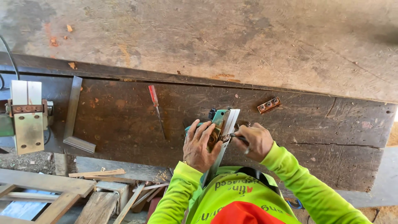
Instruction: The person works at a wooden workbench fitting a blade assembly onto a green electric hand planer, aligning small metal parts and screws by hand, then picks up a T-handle wrench to tighten the assembly and repositions the planer on the bench.
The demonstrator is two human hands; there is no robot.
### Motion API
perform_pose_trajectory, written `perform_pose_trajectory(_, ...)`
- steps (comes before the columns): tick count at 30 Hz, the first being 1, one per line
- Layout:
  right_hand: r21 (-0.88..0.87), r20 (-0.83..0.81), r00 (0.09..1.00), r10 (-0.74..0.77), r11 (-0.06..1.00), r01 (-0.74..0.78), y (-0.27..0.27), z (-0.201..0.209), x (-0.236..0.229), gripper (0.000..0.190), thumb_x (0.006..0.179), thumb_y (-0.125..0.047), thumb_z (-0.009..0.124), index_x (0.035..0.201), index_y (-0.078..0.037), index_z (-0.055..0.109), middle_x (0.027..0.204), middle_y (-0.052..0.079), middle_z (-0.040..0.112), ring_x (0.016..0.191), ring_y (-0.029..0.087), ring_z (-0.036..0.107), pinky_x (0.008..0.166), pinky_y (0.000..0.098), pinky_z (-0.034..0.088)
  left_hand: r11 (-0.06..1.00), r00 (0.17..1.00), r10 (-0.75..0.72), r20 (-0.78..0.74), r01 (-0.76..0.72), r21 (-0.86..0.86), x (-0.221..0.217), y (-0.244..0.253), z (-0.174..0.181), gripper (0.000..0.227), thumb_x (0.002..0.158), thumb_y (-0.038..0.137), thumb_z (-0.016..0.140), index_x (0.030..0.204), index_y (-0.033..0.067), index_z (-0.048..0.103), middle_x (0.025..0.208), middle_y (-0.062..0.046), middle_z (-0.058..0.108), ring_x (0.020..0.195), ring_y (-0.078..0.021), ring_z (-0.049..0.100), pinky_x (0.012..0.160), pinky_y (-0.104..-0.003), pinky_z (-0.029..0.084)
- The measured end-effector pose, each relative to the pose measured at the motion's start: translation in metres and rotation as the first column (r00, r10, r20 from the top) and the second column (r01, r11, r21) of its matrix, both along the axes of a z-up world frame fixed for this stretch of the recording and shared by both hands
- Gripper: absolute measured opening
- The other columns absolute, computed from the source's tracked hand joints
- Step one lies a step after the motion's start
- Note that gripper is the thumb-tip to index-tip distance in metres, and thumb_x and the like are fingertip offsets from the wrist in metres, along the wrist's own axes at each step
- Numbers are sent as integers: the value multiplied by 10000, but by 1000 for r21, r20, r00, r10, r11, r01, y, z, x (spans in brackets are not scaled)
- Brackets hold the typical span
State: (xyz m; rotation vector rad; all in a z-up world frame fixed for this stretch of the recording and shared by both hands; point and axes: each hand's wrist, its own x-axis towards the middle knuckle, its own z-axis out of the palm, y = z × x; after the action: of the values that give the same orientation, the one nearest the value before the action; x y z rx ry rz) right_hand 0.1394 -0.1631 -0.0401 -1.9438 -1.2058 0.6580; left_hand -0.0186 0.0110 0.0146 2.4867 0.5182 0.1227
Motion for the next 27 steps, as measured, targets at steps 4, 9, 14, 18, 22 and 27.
perform_pose_trajectory(4,95,87,996,2,995,-10,-15,-7,-12,231,759,-84,735,979,-100,669,767,36,653,720,229,641,770,412,439,1000,1000,-1,-14,1,-8,3,-2,-2,570,893,267,758,1399,73,583,1432,-107,577,1443,-382,405,1176,-484,359)
perform_pose_trajectory(9,162,142,990,-22,987,-1,-5,-11,-25,245,771,-97,772,1000,-134,695,764,4,638,744,215,605,847,409,424,1000,999,-6,-40,6,1,3,-1,-2,583,867,257,764,1390,75,583,1425,-107,576,1430,-382,400,1160,-485,348)
perform_pose_trajectory(14,179,184,982,-47,984,14,-2,-12,-26,246,770,-117,791,991,-130,684,762,0,624,750,220,582,862,414,415,1000,999,-14,-46,14,3,4,-1,-4,601,867,256,765,1407,74,572,1425,-103,574,1426,-379,405,1161,-482,356)
perform_pose_trajectory(18,178,238,971,-22,984,-21,-3,-9,-26,236,804,-123,780,1022,-116,690,779,-3,638,796,216,588,916,437,404,1000,998,-11,-64,11,2,3,-1,-5,612,870,256,766,1415,70,559,1427,-112,570,1417,-384,405,1154,-481,366)
perform_pose_trajectory(22,157,381,923,52,980,-120,-3,-1,-21,329,786,-116,745,1109,-77,695,891,24,708,946,230,617,1005,475,357,1000,998,-22,-60,23,13,3,-1,-5,619,876,265,769,1420,65,550,1424,-113,569,1419,-388,401,1153,-483,369)
perform_pose_trajectory(27,142,279,960,30,987,-72,-1,-15,-32,375,790,-99,695,1162,-61,671,946,61,751,955,235,683,938,454,443,1000,998,-19,-59,19,15,4,-1,-4,612,881,261,767,1419,63,551,1424,-117,568,1419,-390,402,1162,-484,365)
